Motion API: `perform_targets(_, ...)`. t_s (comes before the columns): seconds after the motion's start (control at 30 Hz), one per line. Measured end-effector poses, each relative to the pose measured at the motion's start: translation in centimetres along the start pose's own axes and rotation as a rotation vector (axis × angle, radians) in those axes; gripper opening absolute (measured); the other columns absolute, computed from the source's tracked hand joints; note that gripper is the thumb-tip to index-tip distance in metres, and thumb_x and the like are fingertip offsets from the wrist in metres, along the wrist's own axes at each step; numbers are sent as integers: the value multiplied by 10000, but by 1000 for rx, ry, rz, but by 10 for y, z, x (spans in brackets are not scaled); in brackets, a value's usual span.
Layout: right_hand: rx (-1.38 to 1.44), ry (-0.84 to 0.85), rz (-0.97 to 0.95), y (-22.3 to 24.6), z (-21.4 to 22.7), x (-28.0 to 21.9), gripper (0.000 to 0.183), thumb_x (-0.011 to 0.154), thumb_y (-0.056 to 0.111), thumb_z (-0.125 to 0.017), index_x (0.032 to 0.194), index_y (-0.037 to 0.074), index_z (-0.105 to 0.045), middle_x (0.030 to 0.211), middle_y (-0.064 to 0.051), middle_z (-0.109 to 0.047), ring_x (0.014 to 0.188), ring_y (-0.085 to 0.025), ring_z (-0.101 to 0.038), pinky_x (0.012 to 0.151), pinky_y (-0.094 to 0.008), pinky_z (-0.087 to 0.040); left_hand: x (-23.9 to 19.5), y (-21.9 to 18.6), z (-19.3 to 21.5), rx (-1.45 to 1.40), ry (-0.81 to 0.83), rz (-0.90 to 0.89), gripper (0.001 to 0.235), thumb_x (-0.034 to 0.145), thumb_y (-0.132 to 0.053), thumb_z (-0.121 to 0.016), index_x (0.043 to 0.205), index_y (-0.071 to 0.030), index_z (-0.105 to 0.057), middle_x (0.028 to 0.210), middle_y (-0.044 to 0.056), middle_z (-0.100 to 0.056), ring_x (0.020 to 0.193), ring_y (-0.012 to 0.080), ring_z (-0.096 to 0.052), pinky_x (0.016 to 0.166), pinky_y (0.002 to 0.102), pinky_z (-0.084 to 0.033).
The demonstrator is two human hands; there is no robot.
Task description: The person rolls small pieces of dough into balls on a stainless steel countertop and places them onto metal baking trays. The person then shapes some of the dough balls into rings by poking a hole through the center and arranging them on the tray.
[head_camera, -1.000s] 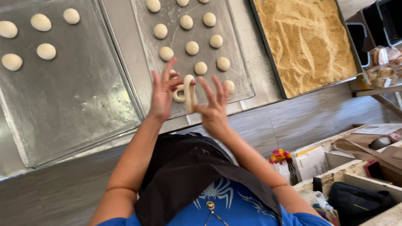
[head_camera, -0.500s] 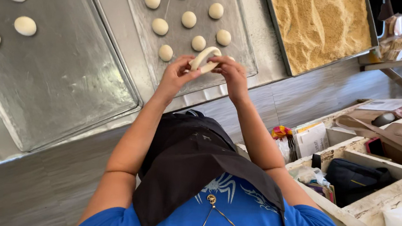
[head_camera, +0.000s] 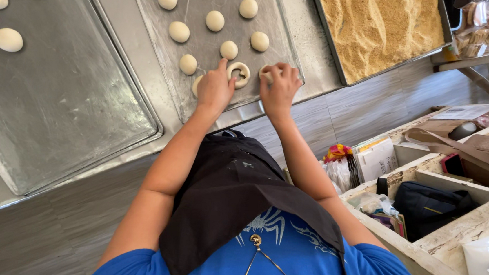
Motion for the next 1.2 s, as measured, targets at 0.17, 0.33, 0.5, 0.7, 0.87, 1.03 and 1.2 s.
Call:
perform_targets(0.17,-27,113,-195,-26,-12,8,364,802,286,-846,1085,140,-671,1114,-101,-562,1101,-335,-491,878,-530,-342,-6,-4,9,-22,-80,-51,395,942,-255,-743,1259,-46,-633,936,199,-744,827,411,-708,703,500,-536)
perform_targets(0.33,351,245,-244,-16,-17,9,389,795,137,-852,1102,74,-620,968,-74,-665,932,-257,-642,884,-408,-446,-17,-8,-8,-533,-67,-291,430,900,-142,-788,1281,-2,-644,1163,174,-716,1025,275,-728,881,360,-585)
perform_targets(0.5,950,252,-146,11,19,8,365,860,-62,-736,1211,12,-667,1127,-75,-741,1131,-183,-698,982,-331,-535,-18,-5,-14,-967,106,-171,497,859,-126,-829,1303,-4,-642,1167,95,-735,1053,156,-714,926,315,-582)
perform_targets(0.7,1125,434,-214,33,61,22,540,843,-55,-713,1347,45,-545,1137,-51,-694,1124,-151,-667,966,-317,-548,-21,4,-19,-1063,54,-106,355,876,-83,-830,1197,19,-716,1077,96,-773,980,134,-740,891,296,-609)
perform_targets(0.87,1321,471,-267,31,80,20,450,875,-77,-720,1257,62,-527,1011,-46,-697,1008,-135,-633,903,-291,-508,-30,-17,0,-1107,44,-219,240,896,-53,-807,1111,-24,-705,1006,23,-737,943,117,-722,884,280,-595)
perform_targets(1.03,865,313,214,53,113,3,200,806,-105,-698,875,83,-703,993,-10,-673,1154,-214,-521,1045,-355,-433,-32,-36,21,-789,-108,-352,292,749,-38,-866,1007,-69,-732,1116,63,-580,975,195,-615,829,287,-568)
perform_targets(1.2,389,-29,161,66,122,29,242,829,-49,-691,926,129,-823,1113,-16,-688,1156,-281,-468,1044,-388,-411,-63,-45,28,-818,-79,-429,242,848,-196,-809,1065,-93,-788,1350,104,-495,1184,253,-511,1074,385,-423)
Point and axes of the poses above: each hand's wrist, its own x-axis towards the middle knuckle, its own z-axis out of the back of the hand, y = z × x, the point moved 1 cm from there along x, towards the middle knuckle
